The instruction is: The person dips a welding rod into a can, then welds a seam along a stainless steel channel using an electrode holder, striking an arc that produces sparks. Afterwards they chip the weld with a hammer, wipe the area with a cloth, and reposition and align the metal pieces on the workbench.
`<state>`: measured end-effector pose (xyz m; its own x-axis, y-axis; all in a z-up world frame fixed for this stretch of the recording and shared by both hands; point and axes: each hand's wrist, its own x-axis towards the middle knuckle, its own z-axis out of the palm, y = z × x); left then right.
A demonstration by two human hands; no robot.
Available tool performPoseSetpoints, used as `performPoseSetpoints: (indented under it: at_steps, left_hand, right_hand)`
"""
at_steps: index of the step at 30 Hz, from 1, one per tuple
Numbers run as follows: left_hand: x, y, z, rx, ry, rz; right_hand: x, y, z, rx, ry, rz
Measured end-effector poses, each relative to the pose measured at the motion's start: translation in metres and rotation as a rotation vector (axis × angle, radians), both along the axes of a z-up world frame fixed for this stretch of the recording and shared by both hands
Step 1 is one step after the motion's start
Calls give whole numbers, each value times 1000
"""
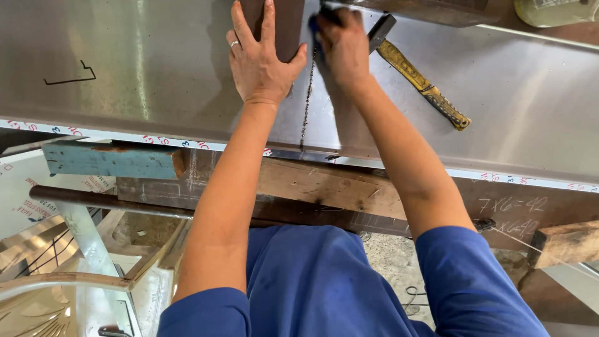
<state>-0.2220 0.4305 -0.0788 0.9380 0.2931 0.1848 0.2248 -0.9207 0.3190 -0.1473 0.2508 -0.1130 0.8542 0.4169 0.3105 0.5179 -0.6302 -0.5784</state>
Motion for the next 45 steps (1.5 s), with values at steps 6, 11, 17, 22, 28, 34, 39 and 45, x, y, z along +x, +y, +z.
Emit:
performPoseSetpoints:
  at_steps: [6,11,17,22,28,34,39,45]
  left_hand:
    - [-2,3,-5,56,-44,-34]
    - [-2,2,-1,38,-3,-21]
    - [-3,2,2,13,16,-19]
    - [-2,1,-1,25,12,-12]
    - [-2,1,-4,53,-16,-11]
    - [-1,0,0,41,-29,-21]
    - [0,0,6,-22,31,-16]
    - [0,0,10,2,44,-14]
  right_hand:
    - [-130,-6,21,93,332,609]
    - [-102,-12,-8,14,369,561]
    - [9,-1,-14,-47,119,161]
    - [-23,1,-4,-48,87,36]
    - [-130,-16,7,-57,306,431]
    - [-71,-3,12,-46,309,344]
    - [21,11,-27,-206,201,47]
    - [-29,15,-10,-325,-146,-8]
